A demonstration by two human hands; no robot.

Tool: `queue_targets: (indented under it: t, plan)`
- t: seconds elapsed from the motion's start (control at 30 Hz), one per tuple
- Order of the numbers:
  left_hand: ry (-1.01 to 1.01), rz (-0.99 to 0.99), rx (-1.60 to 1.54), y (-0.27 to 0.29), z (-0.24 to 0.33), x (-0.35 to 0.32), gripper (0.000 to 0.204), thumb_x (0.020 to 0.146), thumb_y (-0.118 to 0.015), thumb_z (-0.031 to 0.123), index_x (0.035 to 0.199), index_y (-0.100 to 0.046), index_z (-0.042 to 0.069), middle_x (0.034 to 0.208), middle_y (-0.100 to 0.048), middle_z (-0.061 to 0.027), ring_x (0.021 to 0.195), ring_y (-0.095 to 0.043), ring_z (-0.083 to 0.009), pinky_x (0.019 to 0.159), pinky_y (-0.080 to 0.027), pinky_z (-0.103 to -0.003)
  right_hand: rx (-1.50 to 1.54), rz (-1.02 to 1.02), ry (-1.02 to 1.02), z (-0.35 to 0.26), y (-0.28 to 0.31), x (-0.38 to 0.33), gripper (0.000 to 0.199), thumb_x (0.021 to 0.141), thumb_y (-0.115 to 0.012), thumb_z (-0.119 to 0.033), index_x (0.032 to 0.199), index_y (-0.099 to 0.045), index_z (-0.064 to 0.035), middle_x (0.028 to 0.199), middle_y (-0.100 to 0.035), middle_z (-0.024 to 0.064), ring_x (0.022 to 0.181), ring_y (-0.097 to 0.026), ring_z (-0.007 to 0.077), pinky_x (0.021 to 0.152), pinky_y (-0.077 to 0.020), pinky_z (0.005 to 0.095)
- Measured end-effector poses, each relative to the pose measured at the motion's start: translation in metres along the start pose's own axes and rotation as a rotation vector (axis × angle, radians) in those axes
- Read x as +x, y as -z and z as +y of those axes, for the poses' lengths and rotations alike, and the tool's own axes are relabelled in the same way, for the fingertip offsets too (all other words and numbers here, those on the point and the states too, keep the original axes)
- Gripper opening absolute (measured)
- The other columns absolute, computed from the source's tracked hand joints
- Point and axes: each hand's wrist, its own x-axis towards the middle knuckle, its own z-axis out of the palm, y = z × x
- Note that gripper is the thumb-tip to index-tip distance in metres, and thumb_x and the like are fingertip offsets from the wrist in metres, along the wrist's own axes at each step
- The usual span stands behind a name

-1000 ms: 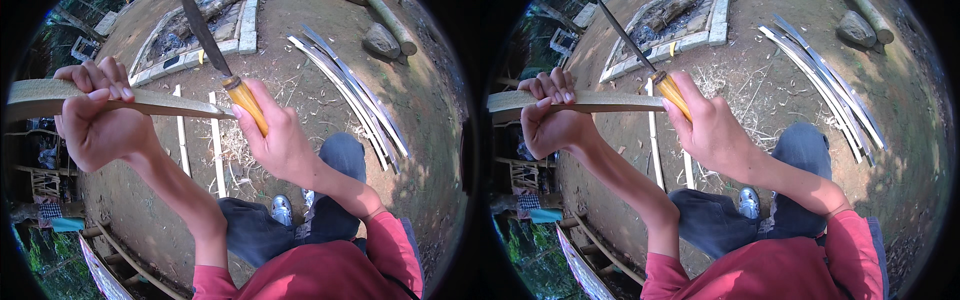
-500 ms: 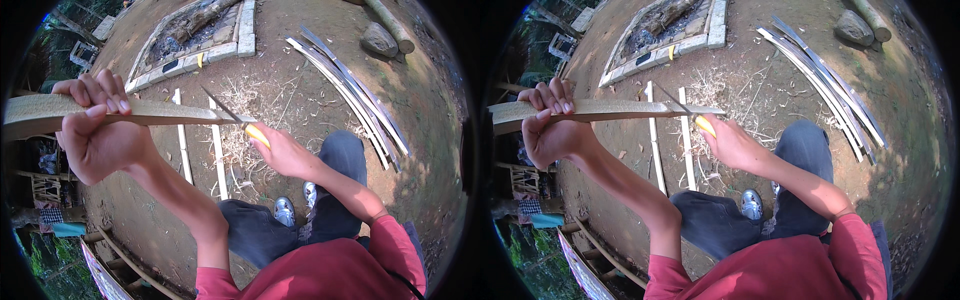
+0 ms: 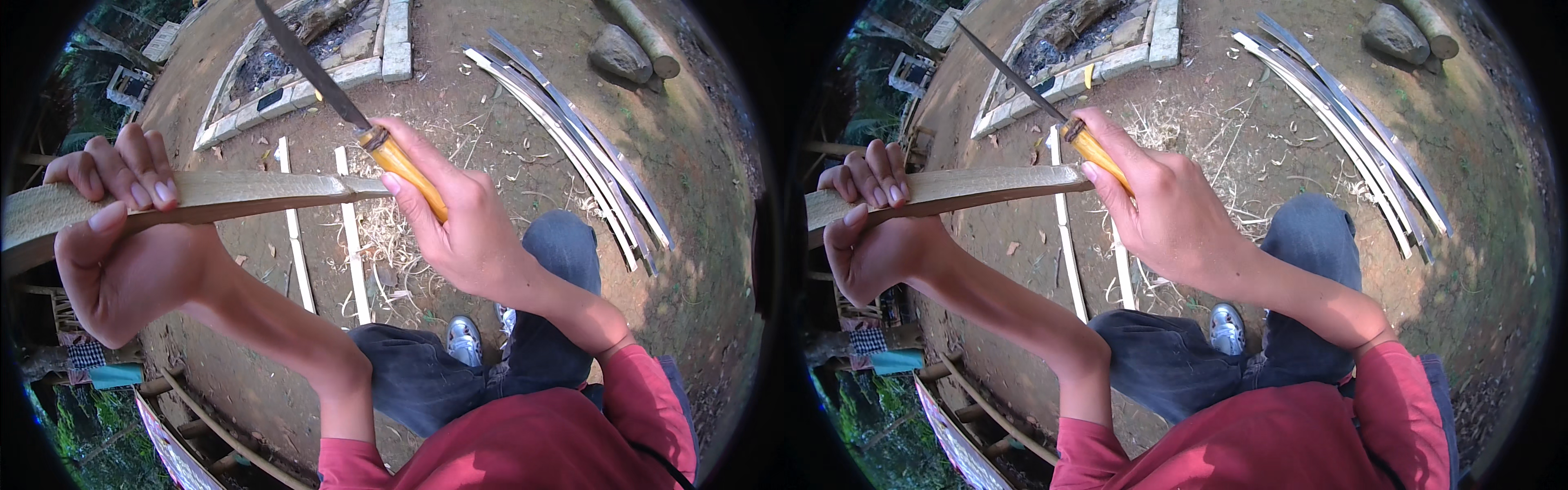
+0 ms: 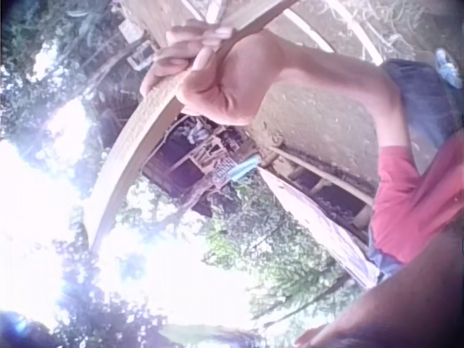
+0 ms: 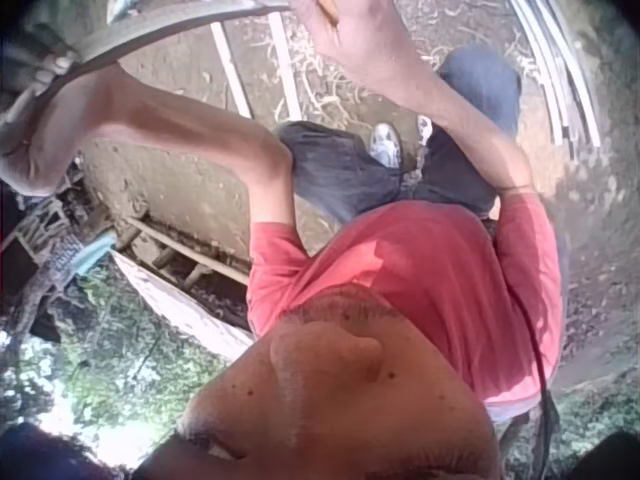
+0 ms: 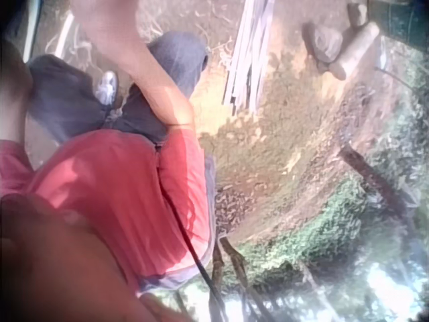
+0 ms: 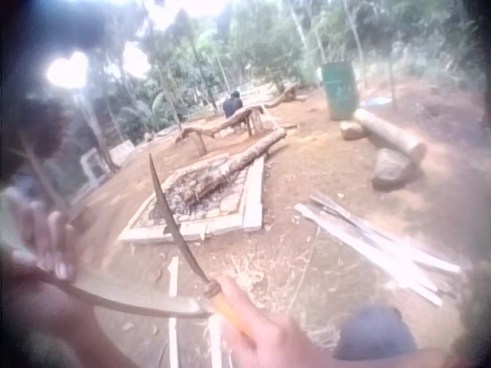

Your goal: The person whittles a long strip of wood using a knife, shaving off thin layers to smooth the surface.

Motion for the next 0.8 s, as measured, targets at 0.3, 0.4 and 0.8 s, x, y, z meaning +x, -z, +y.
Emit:
queue_targets:
  t: [0.3,0.4,0.8]
  plan:
    - [0.023,-0.055,0.015,-0.007,0.000,-0.003,0.026,0.053,-0.050,0.012,0.074,-0.036,0.003,0.059,-0.034,-0.0109,0.053,-0.034,-0.0192,0.052,-0.033,-0.029,0.131,0.036,-0.082,-0.012,0.009,0.005,0.038,0.095,-0.055,-0.008,0.130,-0.048,0.0037,0.062,-0.062,0.0262,0.057,-0.066,0.0407,0.050,-0.0511,0.0451]
    - [0.038,-0.057,0.004,-0.008,0.001,-0.003,0.025,0.054,-0.050,0.012,0.073,-0.037,0.004,0.059,-0.034,-0.0105,0.053,-0.034,-0.0189,0.053,-0.033,-0.029,-0.031,-0.105,-0.159,0.039,-0.019,-0.021,0.035,0.095,-0.055,-0.008,0.127,-0.049,0.0049,0.067,-0.064,0.0257,0.061,-0.068,0.0378,0.050,-0.0516,0.0433]
    - [0.058,-0.061,-0.053,0.001,0.007,-0.002,0.025,0.053,-0.048,0.013,0.074,-0.037,0.004,0.058,-0.034,-0.0099,0.050,-0.033,-0.0182,0.050,-0.032,-0.028,-0.009,-0.186,-0.281,0.032,-0.009,-0.016,0.047,0.098,-0.056,-0.016,0.139,-0.044,0.0047,0.083,-0.067,0.0265,0.069,-0.071,0.0341,0.063,-0.0527,0.0412]
